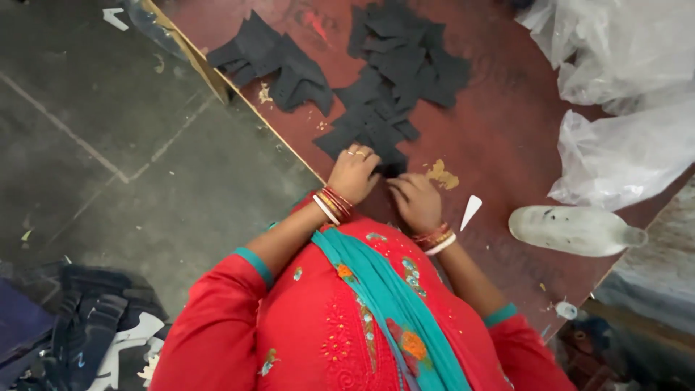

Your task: The person sorts and organizes small black fabric pieces on a wooden table. They pick up the pieces, fold them, and place them into a rectangular tray with a green bottom. The person also briefly handles a white plastic bottle and a plastic bag during the process.

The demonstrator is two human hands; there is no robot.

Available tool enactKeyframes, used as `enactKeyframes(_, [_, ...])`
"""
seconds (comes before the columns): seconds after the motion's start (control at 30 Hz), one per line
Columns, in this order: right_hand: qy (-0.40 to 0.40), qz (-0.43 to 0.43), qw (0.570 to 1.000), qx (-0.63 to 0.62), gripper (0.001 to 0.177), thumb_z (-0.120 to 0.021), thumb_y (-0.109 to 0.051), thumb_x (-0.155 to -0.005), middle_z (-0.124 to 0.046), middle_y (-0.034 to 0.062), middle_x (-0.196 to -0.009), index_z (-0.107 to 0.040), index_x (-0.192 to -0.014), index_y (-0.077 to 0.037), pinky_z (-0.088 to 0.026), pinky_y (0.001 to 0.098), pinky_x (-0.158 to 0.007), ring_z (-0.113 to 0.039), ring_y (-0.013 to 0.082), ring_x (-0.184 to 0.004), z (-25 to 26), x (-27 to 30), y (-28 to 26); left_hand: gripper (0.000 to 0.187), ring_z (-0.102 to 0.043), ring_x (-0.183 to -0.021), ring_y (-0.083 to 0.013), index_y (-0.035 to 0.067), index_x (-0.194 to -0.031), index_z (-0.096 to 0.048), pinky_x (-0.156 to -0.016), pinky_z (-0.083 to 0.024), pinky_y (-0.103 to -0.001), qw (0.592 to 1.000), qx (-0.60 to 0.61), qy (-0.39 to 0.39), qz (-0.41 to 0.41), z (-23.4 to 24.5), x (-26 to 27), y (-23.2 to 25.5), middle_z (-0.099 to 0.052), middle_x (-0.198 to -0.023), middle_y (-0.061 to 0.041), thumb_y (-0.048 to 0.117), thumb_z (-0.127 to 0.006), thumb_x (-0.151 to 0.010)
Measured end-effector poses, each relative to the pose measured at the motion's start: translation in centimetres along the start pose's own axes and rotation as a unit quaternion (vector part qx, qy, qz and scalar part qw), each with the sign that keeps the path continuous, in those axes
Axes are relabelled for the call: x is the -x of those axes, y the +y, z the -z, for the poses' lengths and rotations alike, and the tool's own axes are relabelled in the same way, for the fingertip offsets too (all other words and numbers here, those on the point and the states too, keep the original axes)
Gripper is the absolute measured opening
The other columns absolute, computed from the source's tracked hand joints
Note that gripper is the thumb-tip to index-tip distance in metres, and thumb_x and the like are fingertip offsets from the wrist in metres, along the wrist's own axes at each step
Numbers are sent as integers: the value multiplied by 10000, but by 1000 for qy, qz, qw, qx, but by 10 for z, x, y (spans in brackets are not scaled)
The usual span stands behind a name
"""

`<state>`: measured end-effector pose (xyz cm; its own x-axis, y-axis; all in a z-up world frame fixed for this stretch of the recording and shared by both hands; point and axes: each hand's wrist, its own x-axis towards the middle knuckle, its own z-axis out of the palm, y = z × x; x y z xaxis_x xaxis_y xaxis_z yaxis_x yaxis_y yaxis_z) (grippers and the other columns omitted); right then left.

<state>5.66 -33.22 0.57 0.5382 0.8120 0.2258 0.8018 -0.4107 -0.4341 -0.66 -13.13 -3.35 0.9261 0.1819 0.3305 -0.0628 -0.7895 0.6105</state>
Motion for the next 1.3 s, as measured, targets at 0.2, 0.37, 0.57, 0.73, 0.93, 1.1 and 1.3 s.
enactKeyframes(0.2, [98,-117,988,-24,142,-727,-135,-943,-711,110,-1073,-782,-1070,-100,-536,410,-877,-683,297,-978,23,-1,13,171,-752,-841,-286,43,-935,-734,-770,-581,-367,939,283,38,190,41,-28,-50,-735,-910,-113,157,-781,-817])
enactKeyframes(0.37, [109,-124,985,-43,134,-740,-141,-944,-725,95,-1027,-783,-1065,-104,-510,404,-889,-682,280,-993,20,9,17,513,-690,-861,-390,24,-1053,-674,-700,-544,-472,952,-179,212,131,119,-42,-64,-679,-990,-204,407,-846,-759])
enactKeyframes(0.57, [74,-148,985,-52,107,-756,-164,-922,-734,70,-978,-807,-1008,-126,-515,363,-774,-677,231,-865,22,-40,-12,593,-633,-1003,-411,28,-1177,-632,-820,-504,-525,975,-97,-81,181,49,3,-30,-636,-1120,-212,498,-767,-839])
enactKeyframes(0.73, [37,-131,980,-147,127,-736,-158,-935,-711,74,-996,-784,-1039,-102,-544,337,-753,-695,222,-881,3,-60,-17,484,-608,-1160,-360,104,-1254,-671,-948,-479,-475,996,-44,6,71,63,24,-60,-647,-1253,-148,266,-746,-804])
enactKeyframes(0.93, [12,41,994,-103,142,-732,-138,-920,-703,83,-1035,-768,-1053,-102,-552,380,-820,-684,288,-972,-41,-104,-24,468,-584,-1072,-368,88,-1176,-721,-907,-480,-479,990,-52,26,132,61,35,-69,-640,-1120,-138,251,-812,-748])
enactKeyframes(1.1, [-27,114,992,-52,100,-723,-139,-924,-693,74,-1003,-747,-1005,-87,-537,403,-790,-653,297,-943,-61,-147,-22,377,-594,-1059,-353,98,-1110,-756,-894,-485,-474,986,-39,24,161,58,32,-66,-655,-1085,-113,244,-816,-768])
enactKeyframes(1.3, [-33,173,984,11,132,-698,-125,-899,-681,76,-1013,-748,-1015,-85,-516,420,-762,-626,313,-912,-48,-121,-22,366,-601,-1051,-365,83,-1106,-746,-899,-487,-472,985,-35,20,167,60,36,-67,-657,-1086,-127,236,-814,-780])
